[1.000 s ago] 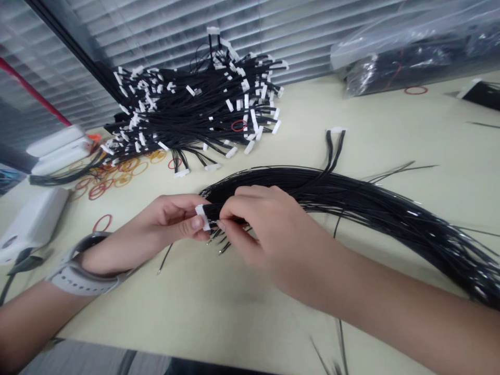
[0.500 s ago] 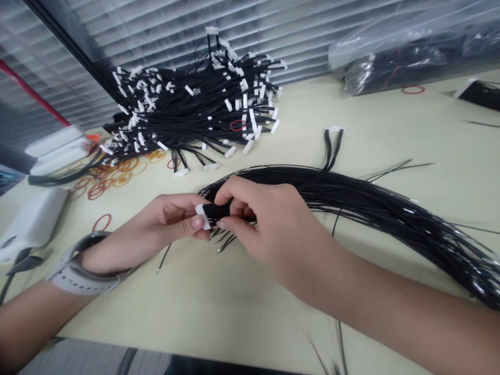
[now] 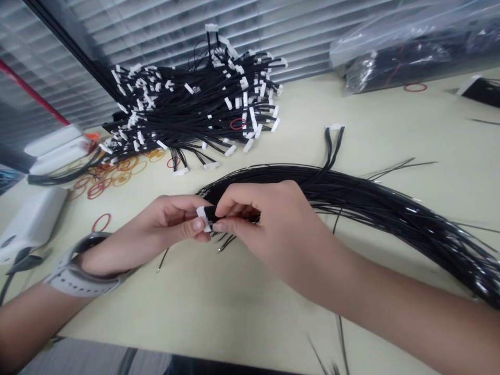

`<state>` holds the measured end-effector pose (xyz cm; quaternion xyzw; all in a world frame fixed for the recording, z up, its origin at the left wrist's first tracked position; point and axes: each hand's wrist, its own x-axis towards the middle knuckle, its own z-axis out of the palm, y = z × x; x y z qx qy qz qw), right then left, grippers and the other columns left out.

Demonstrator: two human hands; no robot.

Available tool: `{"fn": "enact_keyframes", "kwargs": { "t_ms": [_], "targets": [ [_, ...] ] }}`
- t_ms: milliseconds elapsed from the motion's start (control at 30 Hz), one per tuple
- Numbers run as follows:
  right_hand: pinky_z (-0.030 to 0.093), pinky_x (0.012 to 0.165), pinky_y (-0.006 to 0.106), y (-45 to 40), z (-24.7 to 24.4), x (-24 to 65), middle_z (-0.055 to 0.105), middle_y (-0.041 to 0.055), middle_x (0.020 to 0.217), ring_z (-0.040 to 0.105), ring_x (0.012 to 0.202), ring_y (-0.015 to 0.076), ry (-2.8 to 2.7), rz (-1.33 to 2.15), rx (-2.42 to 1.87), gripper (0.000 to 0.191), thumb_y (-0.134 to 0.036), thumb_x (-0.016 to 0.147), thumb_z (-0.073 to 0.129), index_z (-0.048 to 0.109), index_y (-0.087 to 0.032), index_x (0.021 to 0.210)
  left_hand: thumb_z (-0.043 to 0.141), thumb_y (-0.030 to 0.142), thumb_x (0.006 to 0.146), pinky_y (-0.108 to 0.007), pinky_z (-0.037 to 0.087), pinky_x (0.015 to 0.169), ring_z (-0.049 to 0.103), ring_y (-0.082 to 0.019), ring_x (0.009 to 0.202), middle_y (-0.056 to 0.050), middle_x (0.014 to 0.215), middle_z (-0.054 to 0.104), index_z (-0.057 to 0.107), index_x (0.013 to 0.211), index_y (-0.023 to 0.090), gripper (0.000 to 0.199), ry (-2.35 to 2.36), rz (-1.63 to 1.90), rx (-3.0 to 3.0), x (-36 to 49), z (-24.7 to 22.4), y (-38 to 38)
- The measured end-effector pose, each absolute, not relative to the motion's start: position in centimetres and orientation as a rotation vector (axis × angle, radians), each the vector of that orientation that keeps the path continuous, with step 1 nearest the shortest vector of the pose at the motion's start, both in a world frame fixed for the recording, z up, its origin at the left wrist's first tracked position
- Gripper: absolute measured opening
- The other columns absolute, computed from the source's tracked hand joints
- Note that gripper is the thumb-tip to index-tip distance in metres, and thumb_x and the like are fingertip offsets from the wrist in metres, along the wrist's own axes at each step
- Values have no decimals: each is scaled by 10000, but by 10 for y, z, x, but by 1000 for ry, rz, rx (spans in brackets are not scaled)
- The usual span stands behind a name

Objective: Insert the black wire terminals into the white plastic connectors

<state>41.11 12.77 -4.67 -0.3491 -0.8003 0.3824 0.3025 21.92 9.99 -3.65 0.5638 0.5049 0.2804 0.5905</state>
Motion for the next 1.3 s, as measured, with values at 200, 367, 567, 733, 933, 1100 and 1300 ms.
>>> {"fn": "enact_keyframes", "kwargs": {
  "t_ms": [200, 367, 567, 733, 933, 1100, 1300],
  "targets": [
    [399, 474, 229, 126, -49, 410, 658, -57, 658, 575, 569, 107, -2129, 992, -999, 107, -219, 788, 593, 666, -252, 716, 601, 161, 808, -194, 508, 670, 611, -90, 686, 2, 730, 622, 635, 849, 127, 63, 1132, 627, 1285, 216, -39, 100],
    [383, 459, 244, 125, -55, 410, 658, -49, 646, 547, 524, 113, -2148, 987, -991, 119, -205, 779, 590, 678, -258, 718, 638, 162, 780, -183, 512, 628, 612, -82, 635, -3, 706, 632, 633, 838, 112, 76, 1089, 614, 1220, 216, -42, 100],
    [350, 424, 231, 125, -57, 407, 630, -68, 592, 520, 481, 90, -2090, 1082, -974, 98, -183, 756, 619, 643, -243, 682, 652, 187, 775, -176, 523, 614, 618, -79, 639, 2, 724, 627, 636, 883, 120, 128, 1007, 648, 1171, 214, -49, 103],
    [331, 429, 226, 125, -58, 405, 621, -75, 595, 518, 499, 77, -2088, 1051, -974, 123, -142, 758, 595, 618, -224, 668, 631, 156, 790, -146, 509, 602, 603, -60, 610, 11, 684, 624, 638, 855, 112, 78, 1005, 685, 1185, 213, -49, 101],
    [364, 471, 203, 124, -57, 405, 638, -72, 630, 536, 539, 65, -2087, 1081, -954, 141, -115, 775, 561, 619, -208, 687, 619, 125, 795, -135, 503, 607, 609, -60, 636, 6, 705, 626, 637, 842, 114, 51, 1031, 707, 1225, 216, -51, 98],
    [393, 503, 187, 125, -58, 405, 637, -66, 648, 553, 580, 67, -2078, 1098, -929, 105, -150, 783, 571, 606, -202, 698, 604, 152, 809, -166, 505, 622, 616, -80, 656, 5, 716, 619, 623, 864, 123, 65, 1072, 708, 1305, 218, -47, 98],
    [414, 523, 180, 131, -57, 409, 650, -49, 738, 579, 654, 81, -2062, 1077, -887, 59, -212, 820, 533, 590, -222, 817, 519, 172, 867, -202, 490, 700, 606, -104, 769, -19, 821, 614, 594, 922, 126, 105, 1141, 726, 1453, 219, -38, 98]
  ]
}}
